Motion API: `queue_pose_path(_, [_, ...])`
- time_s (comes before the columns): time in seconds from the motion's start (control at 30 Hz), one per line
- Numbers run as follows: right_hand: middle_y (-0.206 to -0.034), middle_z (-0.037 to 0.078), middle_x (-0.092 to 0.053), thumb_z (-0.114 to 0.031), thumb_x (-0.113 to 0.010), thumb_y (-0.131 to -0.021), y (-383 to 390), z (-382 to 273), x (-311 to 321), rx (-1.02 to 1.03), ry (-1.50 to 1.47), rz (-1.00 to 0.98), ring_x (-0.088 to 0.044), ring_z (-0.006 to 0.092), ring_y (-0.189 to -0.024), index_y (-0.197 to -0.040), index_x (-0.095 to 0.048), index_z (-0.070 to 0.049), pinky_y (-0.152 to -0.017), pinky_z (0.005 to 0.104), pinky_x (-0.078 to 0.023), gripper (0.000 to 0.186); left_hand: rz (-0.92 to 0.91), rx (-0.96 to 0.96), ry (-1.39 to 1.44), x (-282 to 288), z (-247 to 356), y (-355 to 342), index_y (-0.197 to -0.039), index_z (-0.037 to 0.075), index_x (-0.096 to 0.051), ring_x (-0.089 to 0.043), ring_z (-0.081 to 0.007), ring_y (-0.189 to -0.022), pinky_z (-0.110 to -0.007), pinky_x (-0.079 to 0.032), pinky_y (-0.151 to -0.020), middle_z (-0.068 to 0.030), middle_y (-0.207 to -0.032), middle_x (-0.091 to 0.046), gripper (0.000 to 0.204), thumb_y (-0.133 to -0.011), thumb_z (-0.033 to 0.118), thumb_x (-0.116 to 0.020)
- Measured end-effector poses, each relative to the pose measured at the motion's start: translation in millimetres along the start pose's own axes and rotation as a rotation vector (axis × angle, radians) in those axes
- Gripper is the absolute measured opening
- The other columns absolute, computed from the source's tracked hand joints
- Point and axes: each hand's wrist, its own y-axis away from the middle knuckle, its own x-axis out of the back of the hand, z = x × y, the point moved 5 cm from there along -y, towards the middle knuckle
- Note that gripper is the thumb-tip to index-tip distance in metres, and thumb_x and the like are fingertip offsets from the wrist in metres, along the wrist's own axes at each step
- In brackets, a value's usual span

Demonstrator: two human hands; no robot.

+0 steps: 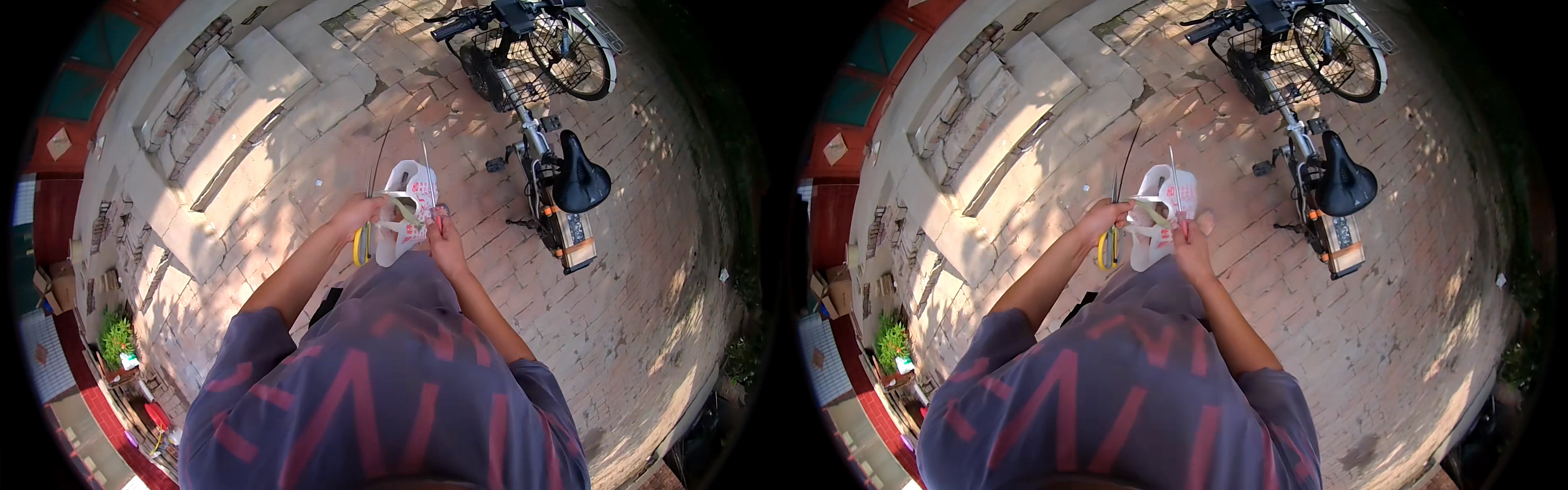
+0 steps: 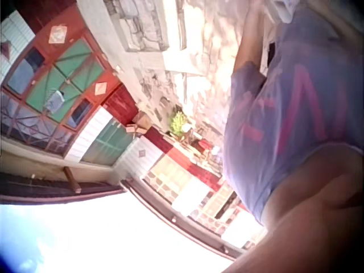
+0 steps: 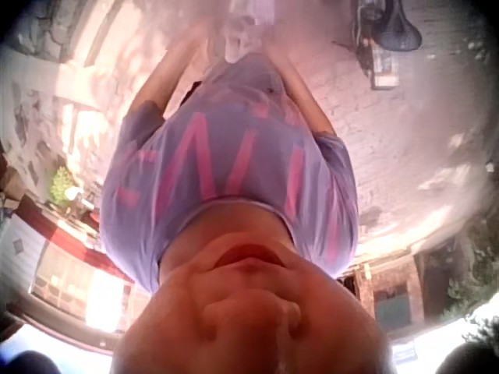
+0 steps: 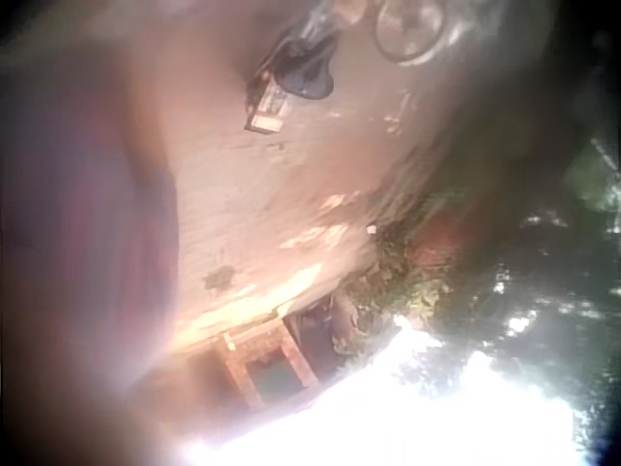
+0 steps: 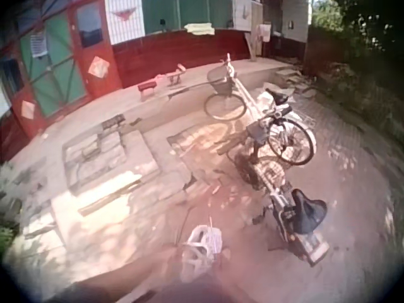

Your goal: The person unpacks a white plastic bag containing various tools, including pliers, a hammer, and screwdrivers, onto a brick patio. They then use a green-handled screwdriver to adjust the screws on the bicycle's handlebar stem and brake lever assembly.

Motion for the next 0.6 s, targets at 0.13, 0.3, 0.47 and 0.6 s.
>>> queue_pose_path(0.13, [-0.064, -0.001, -0.047, -0.03, -0.05, -0.097, -59, 70, 73, -0.319, 0.048, -0.031, -0.045, 0.009, -0.049, -0.088, -0.049, -0.006, -0.045, 0.0265, -0.042, 0.026, 0.02, 0.057, -0.026, 0, -28, -134, -0.068, 0.006, -0.053, -0.042, -0.0113, -0.055, -0.03, -0.034, -0.051, 0.0006, -0.062, -0.047, 0.026, -0.092, 0.017, -0.056])
queue_pose_path(0.3, [-0.063, -0.001, -0.046, -0.035, -0.051, -0.097, -95, 90, 124, -0.463, 0.181, -0.034, -0.045, 0.0083, -0.049, -0.086, -0.049, -0.007, -0.044, 0.0263, -0.042, 0.03, 0.145, 0.142, 0.163, 10, -49, -252, -0.077, 0.003, -0.06, -0.046, -0.0117, -0.057, -0.03, -0.04, -0.053, -0.0003, -0.065, -0.052, 0.017, -0.089, 0.013, -0.054])
queue_pose_path(0.47, [-0.062, -0.003, -0.046, -0.037, -0.053, -0.096, -112, 104, 119, -0.657, 0.014, 0.073, -0.044, 0.0075, -0.049, -0.086, -0.05, -0.009, -0.045, 0.0251, -0.042, 0.029, 0.216, 0.122, 0.173, 42, -91, -371, -0.087, 0.003, -0.063, -0.048, -0.0142, -0.054, -0.034, -0.041, -0.05, -0.0028, -0.064, -0.054, 0.016, -0.088, 0.016, -0.055])
queue_pose_path(0.6, [-0.062, -0.003, -0.046, -0.036, -0.053, -0.096, -109, 112, 113, -0.81, 0.018, 0.19, -0.045, 0.0073, -0.05, -0.087, -0.051, -0.01, -0.047, 0.025, -0.043, 0.028, 0.202, 0.161, 0.287, 40, -98, -443, -0.076, 0.006, -0.055, -0.049, -0.0142, -0.051, -0.033, -0.042, -0.049, -0.0025, -0.06, -0.05, 0.015, -0.088, 0.014, -0.055])
